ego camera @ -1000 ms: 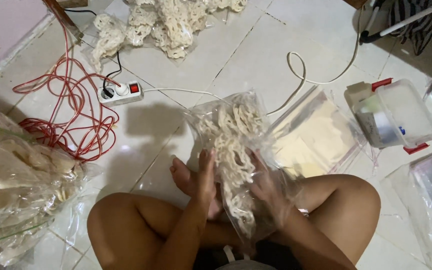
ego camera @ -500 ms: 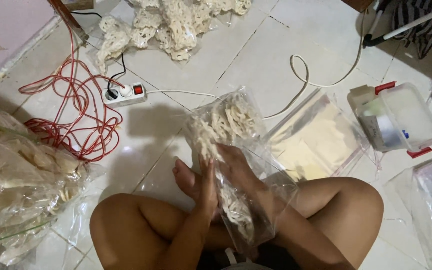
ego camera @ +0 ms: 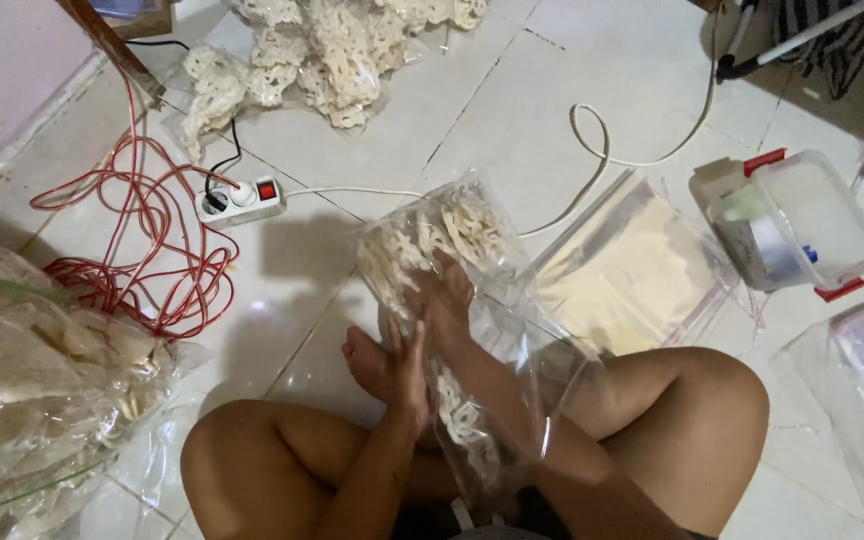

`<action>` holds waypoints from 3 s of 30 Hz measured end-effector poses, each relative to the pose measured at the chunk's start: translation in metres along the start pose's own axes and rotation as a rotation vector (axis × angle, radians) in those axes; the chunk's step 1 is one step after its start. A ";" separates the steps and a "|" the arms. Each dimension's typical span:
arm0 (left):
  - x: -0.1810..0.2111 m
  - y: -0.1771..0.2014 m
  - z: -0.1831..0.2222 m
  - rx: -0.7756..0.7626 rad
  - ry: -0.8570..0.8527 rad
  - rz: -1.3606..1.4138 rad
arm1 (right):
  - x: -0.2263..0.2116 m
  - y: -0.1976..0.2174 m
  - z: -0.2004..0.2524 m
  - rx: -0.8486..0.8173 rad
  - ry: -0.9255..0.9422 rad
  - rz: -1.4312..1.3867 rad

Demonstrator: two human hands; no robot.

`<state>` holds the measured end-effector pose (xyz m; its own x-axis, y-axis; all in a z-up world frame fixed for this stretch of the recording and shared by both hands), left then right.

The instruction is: Manually filling clear plastic bags with white lattice-shaped chips while sitting on the floor.

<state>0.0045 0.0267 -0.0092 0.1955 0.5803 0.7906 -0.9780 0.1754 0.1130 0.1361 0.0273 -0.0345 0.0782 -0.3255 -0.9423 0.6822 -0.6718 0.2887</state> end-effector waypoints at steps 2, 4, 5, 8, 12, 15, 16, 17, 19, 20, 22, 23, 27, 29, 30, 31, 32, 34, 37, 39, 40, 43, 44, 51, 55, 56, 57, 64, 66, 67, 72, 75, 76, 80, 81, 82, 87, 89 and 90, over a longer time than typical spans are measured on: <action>-0.074 -0.002 -0.068 0.313 0.015 -0.150 | -0.030 0.007 0.012 -0.077 -0.207 -0.942; -0.018 -0.006 -0.033 0.245 0.038 0.188 | -0.033 0.033 0.029 -0.101 0.198 -0.336; 0.006 -0.003 -0.013 0.180 0.063 0.509 | -0.036 0.041 0.047 -0.114 0.565 0.275; -0.001 -0.002 -0.026 0.280 0.123 0.090 | 0.023 0.033 0.037 -0.169 0.467 0.314; -0.042 0.003 -0.064 0.340 0.105 -0.221 | 0.007 0.020 0.037 -0.302 0.261 0.166; -0.040 0.001 -0.059 0.361 0.148 -0.281 | 0.006 0.035 0.050 -0.398 0.268 0.126; -0.026 0.000 -0.044 0.374 0.080 -0.152 | 0.002 0.047 0.061 -0.381 0.347 0.180; -0.011 -0.007 -0.030 0.379 0.010 -0.017 | -0.003 0.062 0.068 -0.358 0.430 0.242; 0.025 -0.007 -0.003 0.343 0.029 0.054 | 0.034 0.072 0.076 -0.300 0.485 0.167; 0.039 -0.006 0.013 0.312 0.050 0.115 | 0.054 0.079 0.084 -0.243 0.532 0.086; 0.024 -0.002 0.007 0.307 0.039 0.093 | 0.011 0.084 0.084 -0.147 0.528 0.196; 0.023 -0.003 0.000 0.306 0.007 0.097 | -0.015 0.087 0.075 -0.053 0.555 0.306; 0.051 0.001 0.017 0.154 0.055 0.556 | 0.015 0.060 0.024 0.009 0.518 0.153; 0.057 0.007 0.024 0.068 0.187 0.267 | 0.028 0.052 0.010 0.036 0.515 0.230; 0.056 0.002 0.020 0.068 0.179 0.273 | 0.018 0.057 0.007 0.036 0.525 0.228; 0.052 0.001 0.019 0.135 0.188 0.172 | 0.009 0.062 0.009 0.087 0.555 0.353; 0.047 0.000 0.017 0.202 0.196 0.072 | 0.001 0.067 0.011 0.139 0.585 0.477; 0.014 0.001 -0.009 0.236 0.180 -0.040 | 0.031 0.067 -0.011 0.148 0.480 0.563; -0.010 -0.001 -0.041 0.201 0.121 -0.033 | 0.059 0.072 -0.037 0.100 0.240 0.613; -0.012 -0.004 -0.045 0.144 0.094 0.082 | 0.046 0.076 -0.037 0.025 0.097 0.576; -0.008 -0.004 -0.040 0.190 0.100 0.083 | 0.027 0.078 -0.031 0.013 0.002 0.068; 0.019 -0.006 -0.007 0.250 0.123 0.047 | 0.047 0.073 -0.033 0.024 0.057 -0.068; 0.029 -0.005 0.008 0.267 0.143 -0.001 | 0.065 0.069 -0.034 0.047 0.199 0.300; -0.027 -0.005 -0.056 0.336 0.202 -0.245 | 0.007 0.065 0.032 0.033 0.165 0.270; 0.027 -0.002 -0.002 0.252 0.193 -0.200 | 0.024 0.054 0.001 -0.033 0.214 0.418; 0.052 -0.001 0.021 0.214 0.207 -0.204 | 0.031 0.053 -0.007 -0.012 0.233 0.347; 0.030 0.000 -0.003 0.216 0.204 -0.198 | 0.032 0.055 -0.017 -0.014 0.240 0.346; -0.011 -0.004 -0.042 0.241 0.162 0.102 | 0.051 0.065 -0.029 -0.080 -0.028 0.275; 0.000 -0.003 -0.039 0.274 0.143 0.185 | 0.024 0.078 0.008 -0.144 -0.026 0.242; 0.008 0.002 -0.028 0.232 0.193 0.018 | -0.003 0.092 0.043 -0.153 -0.099 0.149; 0.038 0.001 0.002 0.302 0.173 0.037 | -0.035 0.150 0.126 -0.466 0.298 0.241; 0.059 0.004 0.021 0.144 0.285 0.059 | -0.018 0.156 0.150 -0.854 0.115 -0.025; 0.048 0.005 0.009 0.128 0.255 0.172 | -0.019 0.152 0.151 -0.878 0.275 0.074; 0.014 -0.004 -0.025 -0.029 0.234 0.722 | -0.007 0.137 0.146 -0.842 0.389 0.217; 0.025 -0.003 -0.013 -0.032 0.227 0.727 | -0.003 0.133 0.142 -0.840 0.398 0.221; 0.036 0.000 0.000 0.052 0.198 0.533 | -0.001 0.131 0.135 -0.733 0.382 0.095; 0.029 -0.007 -0.004 0.083 0.164 0.447 | 0.007 0.134 0.099 -0.461 0.451 -0.223; -0.006 -0.025 -0.052 0.021 0.149 0.440 | -0.007 0.134 0.094 -0.569 0.414 -0.189; -0.015 -0.028 -0.061 0.018 0.150 0.438 | -0.006 0.131 0.091 -0.566 0.414 -0.188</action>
<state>0.0336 0.0611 -0.0608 -0.2296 0.7053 0.6707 -0.9715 -0.1248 -0.2013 0.1589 -0.1194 0.0247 0.1149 0.1153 -0.9867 0.9740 -0.2081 0.0891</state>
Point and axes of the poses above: each hand's wrist, its own z-axis away from the middle knuckle, its own y-axis out of the back of the hand, x = y × z, the point moved 3 cm from there along -z, towards the middle knuckle, and after that the axes turned 4 degrees about y, right-handed, at the moved point
